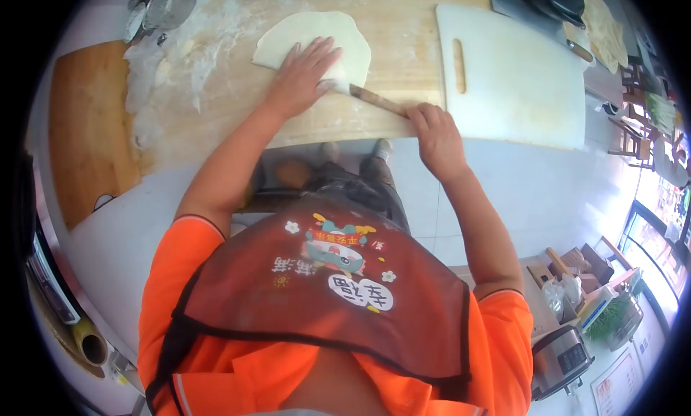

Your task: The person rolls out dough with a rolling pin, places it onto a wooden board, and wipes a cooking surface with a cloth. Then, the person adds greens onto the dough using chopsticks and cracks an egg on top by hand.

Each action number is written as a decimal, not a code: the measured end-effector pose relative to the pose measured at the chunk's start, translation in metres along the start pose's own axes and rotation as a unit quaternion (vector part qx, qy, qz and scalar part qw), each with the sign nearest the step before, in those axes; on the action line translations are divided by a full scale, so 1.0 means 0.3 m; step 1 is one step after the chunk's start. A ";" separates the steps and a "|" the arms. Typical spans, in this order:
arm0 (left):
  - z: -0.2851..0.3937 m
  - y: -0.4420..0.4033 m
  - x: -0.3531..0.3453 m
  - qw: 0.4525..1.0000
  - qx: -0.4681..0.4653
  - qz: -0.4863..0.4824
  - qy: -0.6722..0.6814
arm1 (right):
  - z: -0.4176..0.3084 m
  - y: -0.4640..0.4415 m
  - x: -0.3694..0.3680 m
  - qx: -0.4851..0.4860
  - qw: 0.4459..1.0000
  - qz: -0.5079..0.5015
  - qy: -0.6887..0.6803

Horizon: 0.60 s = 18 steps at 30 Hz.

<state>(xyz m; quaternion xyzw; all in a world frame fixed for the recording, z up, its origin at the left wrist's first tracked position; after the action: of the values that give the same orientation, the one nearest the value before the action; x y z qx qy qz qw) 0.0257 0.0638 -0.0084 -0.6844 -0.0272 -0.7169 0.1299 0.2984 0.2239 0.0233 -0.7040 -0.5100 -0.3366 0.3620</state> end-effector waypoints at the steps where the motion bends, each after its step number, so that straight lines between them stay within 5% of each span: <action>1: 0.016 0.066 0.028 0.999 0.003 -0.026 0.018 | -0.019 0.024 -0.004 0.003 1.000 0.000 -0.003; 7: 0.072 0.410 0.160 0.990 0.026 -0.123 0.063 | -0.129 0.114 -0.046 -0.044 0.994 -0.070 -0.068; 12: -0.122 -0.049 -0.050 0.995 0.081 0.000 -0.064 | -0.001 -0.070 -0.021 -0.053 0.998 -0.010 0.034; 14: -0.226 -0.253 -0.143 0.985 0.160 0.061 0.000 | -0.008 -0.113 -0.032 -0.059 0.996 -0.013 0.059; 17: -0.272 -0.195 -0.078 0.995 0.030 0.029 -0.094 | -0.194 -0.078 -0.166 -0.192 0.970 -0.123 -0.085; 18: -0.247 -0.093 0.004 0.994 -0.030 -0.005 -0.109 | -0.264 -0.030 -0.259 -0.152 0.973 -0.052 -0.166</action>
<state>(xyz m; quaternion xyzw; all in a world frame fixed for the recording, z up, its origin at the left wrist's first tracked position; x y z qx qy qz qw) -0.0526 0.0743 -0.0079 -0.7617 -0.0231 -0.6393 0.1025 0.2618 0.1215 -0.0001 -0.7694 -0.5417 -0.3066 0.1433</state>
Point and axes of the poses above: each hand's wrist, its own y-axis away from the middle knuckle, its own x-axis out of the back of the hand, z = x × y, the point moved 2 cm from there along -y, towards the middle knuckle, and after that the axes turned 9 degrees about -y, right-handed, at the moved point
